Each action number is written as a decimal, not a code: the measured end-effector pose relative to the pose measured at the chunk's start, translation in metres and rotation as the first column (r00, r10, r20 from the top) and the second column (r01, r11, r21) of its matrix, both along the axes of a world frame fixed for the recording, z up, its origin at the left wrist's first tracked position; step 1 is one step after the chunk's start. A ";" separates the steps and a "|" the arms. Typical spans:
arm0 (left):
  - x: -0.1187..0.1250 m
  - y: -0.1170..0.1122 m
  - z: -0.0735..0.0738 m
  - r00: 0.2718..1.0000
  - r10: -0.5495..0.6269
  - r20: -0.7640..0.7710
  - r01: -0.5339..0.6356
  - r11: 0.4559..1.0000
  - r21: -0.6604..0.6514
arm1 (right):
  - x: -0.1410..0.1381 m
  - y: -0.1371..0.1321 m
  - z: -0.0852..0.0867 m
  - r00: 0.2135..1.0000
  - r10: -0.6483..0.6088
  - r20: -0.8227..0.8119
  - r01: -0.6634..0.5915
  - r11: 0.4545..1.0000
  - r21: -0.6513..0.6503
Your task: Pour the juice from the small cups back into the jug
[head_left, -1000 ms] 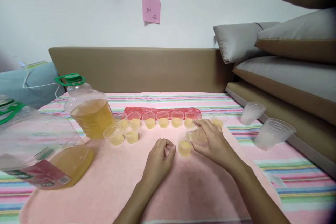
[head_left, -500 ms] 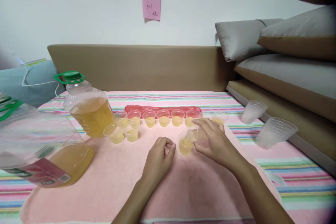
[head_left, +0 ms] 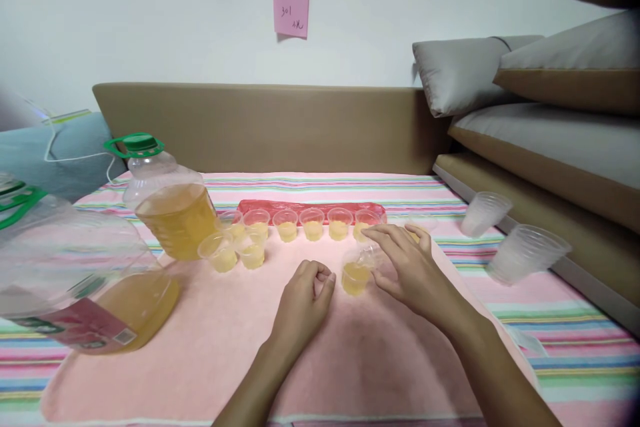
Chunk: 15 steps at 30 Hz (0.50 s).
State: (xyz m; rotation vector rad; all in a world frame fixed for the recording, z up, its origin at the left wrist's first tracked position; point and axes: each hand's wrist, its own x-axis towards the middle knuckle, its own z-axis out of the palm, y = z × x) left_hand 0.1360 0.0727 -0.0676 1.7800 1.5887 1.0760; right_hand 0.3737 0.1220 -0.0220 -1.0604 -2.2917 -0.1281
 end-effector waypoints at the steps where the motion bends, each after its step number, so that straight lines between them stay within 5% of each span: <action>1: 0.000 0.000 0.000 1.000 0.001 -0.002 -0.001 1.000 0.002 | 0.000 0.000 0.000 1.000 0.006 0.004 -0.006 1.000 0.003; 15: -0.003 0.001 -0.001 1.000 0.017 -0.014 -0.016 1.000 0.014 | -0.007 -0.004 0.007 0.996 0.028 0.087 -0.044 0.982 0.182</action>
